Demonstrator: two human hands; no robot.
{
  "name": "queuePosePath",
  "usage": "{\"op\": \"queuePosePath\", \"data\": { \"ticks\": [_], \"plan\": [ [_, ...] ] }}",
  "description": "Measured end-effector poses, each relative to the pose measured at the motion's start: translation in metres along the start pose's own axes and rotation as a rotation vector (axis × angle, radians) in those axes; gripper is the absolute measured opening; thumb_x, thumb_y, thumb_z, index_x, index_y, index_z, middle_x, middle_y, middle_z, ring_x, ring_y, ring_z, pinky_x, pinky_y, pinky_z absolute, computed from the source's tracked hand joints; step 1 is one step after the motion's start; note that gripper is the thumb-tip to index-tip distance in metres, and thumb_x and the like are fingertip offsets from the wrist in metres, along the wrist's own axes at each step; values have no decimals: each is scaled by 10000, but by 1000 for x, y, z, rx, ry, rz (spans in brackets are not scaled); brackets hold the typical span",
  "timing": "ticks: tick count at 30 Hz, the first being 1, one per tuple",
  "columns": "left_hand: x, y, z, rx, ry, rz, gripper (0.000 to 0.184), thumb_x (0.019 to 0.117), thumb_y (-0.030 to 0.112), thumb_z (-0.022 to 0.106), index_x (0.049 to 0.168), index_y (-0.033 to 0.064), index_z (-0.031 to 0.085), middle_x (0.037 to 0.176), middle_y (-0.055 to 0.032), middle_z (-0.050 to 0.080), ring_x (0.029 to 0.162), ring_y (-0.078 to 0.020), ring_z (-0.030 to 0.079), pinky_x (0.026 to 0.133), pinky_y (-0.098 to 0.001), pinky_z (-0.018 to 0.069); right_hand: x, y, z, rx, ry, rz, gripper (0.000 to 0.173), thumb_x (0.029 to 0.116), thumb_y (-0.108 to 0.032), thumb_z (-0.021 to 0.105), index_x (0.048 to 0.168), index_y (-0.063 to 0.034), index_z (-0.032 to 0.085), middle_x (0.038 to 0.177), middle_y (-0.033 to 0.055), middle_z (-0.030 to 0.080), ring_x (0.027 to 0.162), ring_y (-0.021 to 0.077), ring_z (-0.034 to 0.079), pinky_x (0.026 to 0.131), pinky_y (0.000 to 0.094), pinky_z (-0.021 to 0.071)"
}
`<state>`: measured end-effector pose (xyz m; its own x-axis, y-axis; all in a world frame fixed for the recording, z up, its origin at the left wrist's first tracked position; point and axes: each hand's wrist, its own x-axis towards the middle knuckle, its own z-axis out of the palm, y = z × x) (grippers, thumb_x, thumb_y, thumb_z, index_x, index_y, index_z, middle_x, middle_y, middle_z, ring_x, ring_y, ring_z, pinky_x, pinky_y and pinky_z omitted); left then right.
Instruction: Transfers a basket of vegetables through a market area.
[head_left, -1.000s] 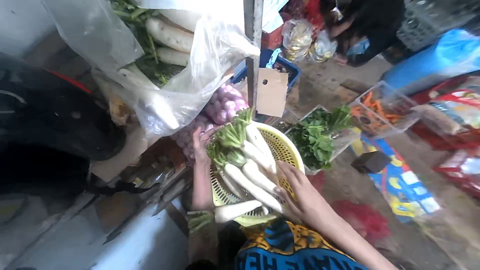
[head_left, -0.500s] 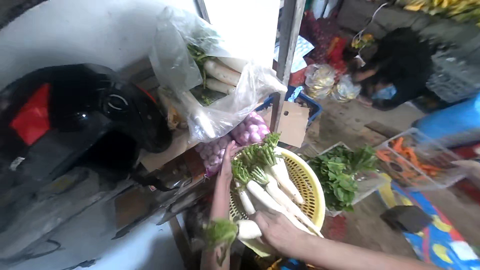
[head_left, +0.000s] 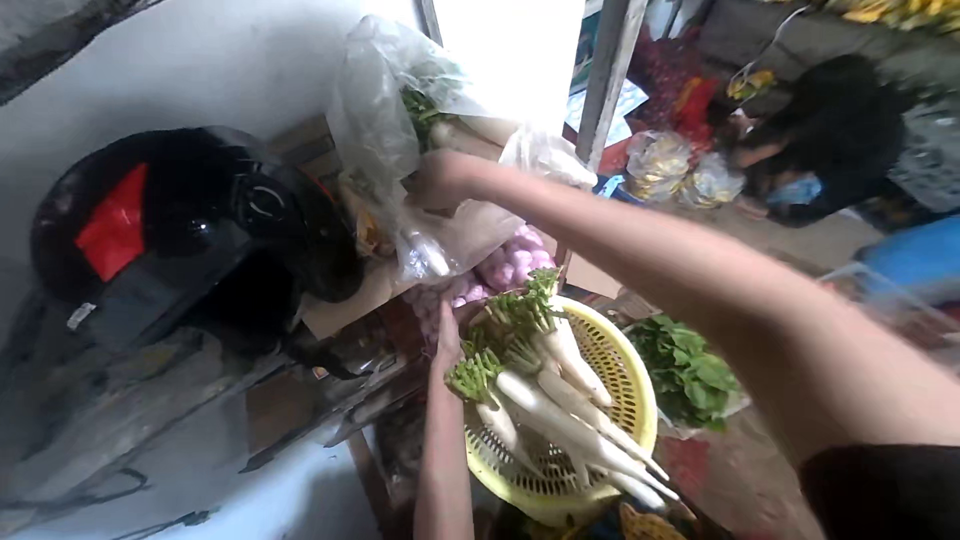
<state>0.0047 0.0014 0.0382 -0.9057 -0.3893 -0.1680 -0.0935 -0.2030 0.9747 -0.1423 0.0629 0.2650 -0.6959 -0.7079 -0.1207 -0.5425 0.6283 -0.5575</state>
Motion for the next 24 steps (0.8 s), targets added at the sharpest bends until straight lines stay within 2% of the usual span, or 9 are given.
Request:
{"op": "queuePosePath", "data": {
  "ticks": [4, 6, 9, 12, 14, 18, 20, 23, 24],
  "plan": [
    [10, -1, 3, 66, -1, -24, 402, 1112, 249, 358, 1403, 14, 506, 1214, -158, 655, 1047, -180, 655, 912, -359, 550, 11, -16, -4, 7, -330, 163, 285, 921, -254, 740, 1062, -20, 658, 866, 93, 627, 701, 168, 567, 641, 375, 493],
    [11, 5, 6, 173, -60, -13, 409, 1111, 166, 384, 1485, 3, 416, 1279, -194, 617, 1047, -187, 647, 912, -359, 552, 6, -25, -1, -139, -299, 78, 367, 942, -287, 736, 1149, 13, 687, 1071, 175, 682, 942, 280, 650, 819, 500, 519],
    [14, 15, 15, 203, -201, -16, 571, 1113, 434, 187, 1472, 64, 433, 1232, -112, 702, 1030, -107, 684, 902, -320, 545, 0, -38, 7, -312, -238, -136, 375, 1067, -280, 540, 1244, 19, 680, 1277, 237, 641, 1208, 369, 599, 994, 572, 453],
    [16, 19, 20, 230, -251, -46, 648, 1105, 472, 144, 1459, 57, 495, 1259, -115, 700, 1065, -113, 671, 927, -329, 523, 15, -36, -4, -571, -80, -303, 337, 1094, -146, 443, 1319, 9, 641, 1331, 246, 621, 1268, 407, 572, 1049, 577, 445],
    [20, 18, 22, 250, -279, -33, 588, 1112, 424, 143, 1543, 81, 348, 1311, -132, 669, 1086, -117, 667, 935, -326, 527, 30, -33, -24, -474, -5, -235, 350, 1054, -229, 566, 1272, 31, 654, 1299, 242, 628, 1234, 393, 582, 1008, 572, 455],
    [31, 14, 24, 231, -280, -61, 651, 1104, 466, 110, 1492, 72, 453, 1292, -123, 686, 1110, -138, 672, 950, -341, 532, 28, -41, -56, -547, 57, -174, 314, 1005, -150, 622, 1213, 84, 627, 1290, 262, 606, 1216, 415, 585, 963, 603, 474],
    [35, 12, 20, 238, -289, -42, 601, 1110, 419, 116, 1548, 76, 342, 1313, -135, 671, 1113, -125, 670, 955, -329, 532, -2, -48, -70, -556, 57, -118, 298, 1004, -170, 629, 1196, 57, 645, 1195, 220, 646, 1103, 355, 627, 877, 562, 491],
    [38, 11, 15, 259, -302, 36, 500, 1109, 248, 224, 1566, 50, 273, 1298, -134, 670, 1063, -89, 668, 923, -298, 540, -55, -40, -82, -147, 123, 60, 113, 986, -188, 635, 985, -76, 655, 735, 8, 567, 553, 91, 521, 486, 258, 442],
    [38, 13, 14, 263, -295, 35, 473, 1110, 197, 304, 1560, 51, 293, 1297, -140, 664, 1055, -93, 665, 918, -301, 537, -78, -33, -83, 3, 138, 92, 128, 1004, -212, 619, 949, -100, 644, 687, -19, 550, 510, 64, 500, 459, 234, 431]
  ]
}}
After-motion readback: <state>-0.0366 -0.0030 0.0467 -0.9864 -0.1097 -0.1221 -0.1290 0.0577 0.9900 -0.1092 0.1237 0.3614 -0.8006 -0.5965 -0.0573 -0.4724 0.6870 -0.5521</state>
